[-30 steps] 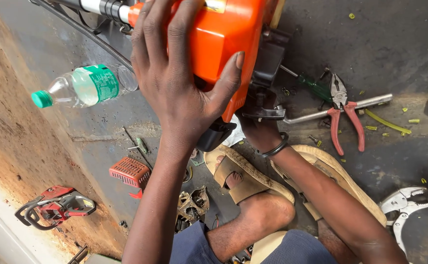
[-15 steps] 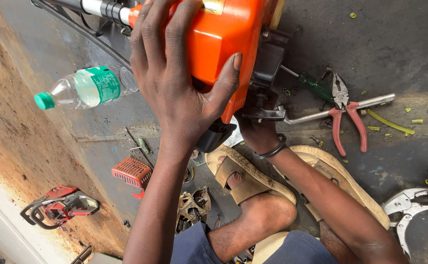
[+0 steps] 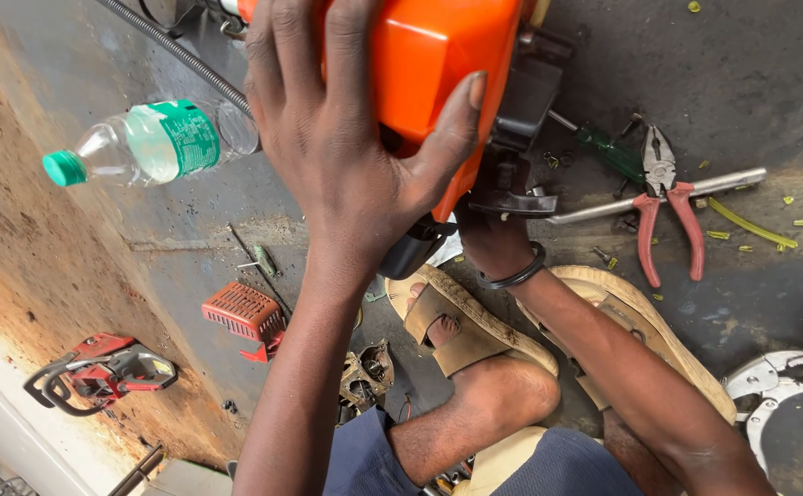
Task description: The person sits on the ground repairing an orange brush cutter, working on the engine housing near the pull starter. They use pliers and a screwdriver on the engine parts, hold the machine steady with one hand while working with the other, and handle small engine components laid out on the floor.
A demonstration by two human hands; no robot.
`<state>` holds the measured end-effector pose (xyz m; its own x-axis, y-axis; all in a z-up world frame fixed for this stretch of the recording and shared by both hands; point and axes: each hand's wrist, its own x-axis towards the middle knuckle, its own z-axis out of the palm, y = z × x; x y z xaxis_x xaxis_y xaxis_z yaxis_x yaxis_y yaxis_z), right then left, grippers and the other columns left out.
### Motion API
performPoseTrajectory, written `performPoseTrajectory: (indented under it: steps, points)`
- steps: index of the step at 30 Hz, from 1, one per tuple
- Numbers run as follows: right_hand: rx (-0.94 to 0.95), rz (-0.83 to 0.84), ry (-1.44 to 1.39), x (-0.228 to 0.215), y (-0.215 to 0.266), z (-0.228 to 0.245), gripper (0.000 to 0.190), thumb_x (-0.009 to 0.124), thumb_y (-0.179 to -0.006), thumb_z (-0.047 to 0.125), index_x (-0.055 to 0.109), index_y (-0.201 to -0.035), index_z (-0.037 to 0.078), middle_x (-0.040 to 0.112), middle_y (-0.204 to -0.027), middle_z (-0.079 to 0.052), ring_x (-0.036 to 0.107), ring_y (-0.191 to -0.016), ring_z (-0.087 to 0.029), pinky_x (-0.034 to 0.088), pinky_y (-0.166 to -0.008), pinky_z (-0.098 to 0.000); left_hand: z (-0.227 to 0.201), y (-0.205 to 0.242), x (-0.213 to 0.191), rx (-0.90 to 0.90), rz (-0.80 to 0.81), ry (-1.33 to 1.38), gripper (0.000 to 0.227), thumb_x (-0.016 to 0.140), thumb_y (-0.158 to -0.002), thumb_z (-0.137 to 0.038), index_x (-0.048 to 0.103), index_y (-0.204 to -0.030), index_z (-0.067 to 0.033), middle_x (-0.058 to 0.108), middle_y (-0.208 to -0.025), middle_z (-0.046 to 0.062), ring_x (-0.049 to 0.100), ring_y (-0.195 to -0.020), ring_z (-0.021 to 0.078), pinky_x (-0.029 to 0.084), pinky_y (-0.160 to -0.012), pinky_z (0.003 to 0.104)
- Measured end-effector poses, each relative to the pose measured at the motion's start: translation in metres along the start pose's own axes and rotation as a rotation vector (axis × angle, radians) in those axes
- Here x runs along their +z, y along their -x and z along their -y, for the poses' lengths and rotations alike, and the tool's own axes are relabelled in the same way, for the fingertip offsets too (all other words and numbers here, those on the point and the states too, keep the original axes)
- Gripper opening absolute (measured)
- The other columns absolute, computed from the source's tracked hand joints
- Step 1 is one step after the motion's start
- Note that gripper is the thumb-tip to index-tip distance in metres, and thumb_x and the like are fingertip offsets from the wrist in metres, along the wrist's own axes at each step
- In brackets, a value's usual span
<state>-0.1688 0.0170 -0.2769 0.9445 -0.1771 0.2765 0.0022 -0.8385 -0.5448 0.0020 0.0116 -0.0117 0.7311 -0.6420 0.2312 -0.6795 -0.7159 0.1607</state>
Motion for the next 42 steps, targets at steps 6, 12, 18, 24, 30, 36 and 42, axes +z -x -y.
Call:
performPoseTrajectory:
  steps: [6,12,18,24,30,36,42]
  points:
    - [0.151,0.123,-0.345,0.004,0.005,-0.004,0.022,0.062,-0.106,0.007,0.068,-0.127,0.001,0.064,-0.13,-0.018,0.055,-0.127,-0.038,0.04,-0.109,-0.0576,-0.002,-0.002,-0.001,0.013,-0.005,0.027,0.063,0.08,-0.096,-0.048,0.049,-0.141,-0.0153,0.045,-0.144,0.01,0.043,-0.141,0.0324,0.038,-0.113,0.046]
    - [0.03,0.004,0.028,-0.013,-0.005,0.003,0.035,0.06,-0.093,0.009,0.066,-0.128,0.005,0.062,-0.135,-0.021,0.053,-0.132,-0.041,0.029,-0.114,-0.0654,-0.007,-0.005,-0.006,-0.048,0.039,-0.011,0.066,0.083,-0.097,-0.051,0.052,-0.14,-0.0112,0.047,-0.143,0.014,0.043,-0.14,0.0363,0.037,-0.114,0.048]
    - [0.091,0.055,-0.186,-0.004,0.004,0.0,0.037,0.062,-0.102,0.007,0.062,-0.139,-0.001,0.058,-0.144,-0.023,0.049,-0.139,-0.044,0.026,-0.119,-0.0671,-0.009,-0.008,-0.007,-0.041,0.041,0.008,0.069,0.08,-0.095,-0.052,0.054,-0.149,-0.0167,0.045,-0.151,0.013,0.042,-0.147,0.0349,0.037,-0.117,0.047]
    - [0.112,-0.063,-0.186,-0.013,-0.01,0.007,0.035,0.064,-0.097,0.006,0.064,-0.13,-0.007,0.057,-0.138,-0.027,0.051,-0.132,-0.048,0.033,-0.114,-0.0681,-0.006,-0.005,-0.005,-0.035,0.056,0.021,0.07,0.081,-0.095,-0.051,0.053,-0.148,-0.0141,0.044,-0.15,0.013,0.041,-0.146,0.0349,0.036,-0.117,0.048]
    - [0.054,-0.061,-0.196,-0.027,-0.018,0.003,0.031,0.067,-0.097,0.004,0.066,-0.126,-0.005,0.058,-0.136,-0.027,0.054,-0.13,-0.046,0.041,-0.109,-0.0636,-0.005,-0.006,-0.007,-0.031,0.062,0.016,0.067,0.081,-0.098,-0.051,0.051,-0.145,-0.0137,0.043,-0.151,0.012,0.04,-0.148,0.0346,0.035,-0.119,0.047]
    - [0.224,-0.076,-0.405,-0.017,-0.012,0.008,0.042,0.066,-0.094,0.011,0.062,-0.13,-0.01,0.058,-0.136,-0.029,0.051,-0.129,-0.047,0.042,-0.107,-0.0623,-0.001,0.002,-0.005,-0.021,0.073,0.021,0.067,0.078,-0.099,-0.049,0.047,-0.149,-0.0147,0.04,-0.154,0.01,0.039,-0.144,0.0315,0.034,-0.12,0.045]
    - [0.029,0.091,-0.275,-0.04,-0.019,-0.009,0.034,0.069,-0.098,0.011,0.066,-0.131,0.003,0.058,-0.138,-0.021,0.052,-0.128,-0.043,0.038,-0.107,-0.0657,0.004,0.007,-0.006,-0.019,0.055,0.039,0.067,0.078,-0.095,-0.048,0.048,-0.145,-0.0144,0.041,-0.149,0.012,0.041,-0.143,0.0316,0.035,-0.117,0.045]
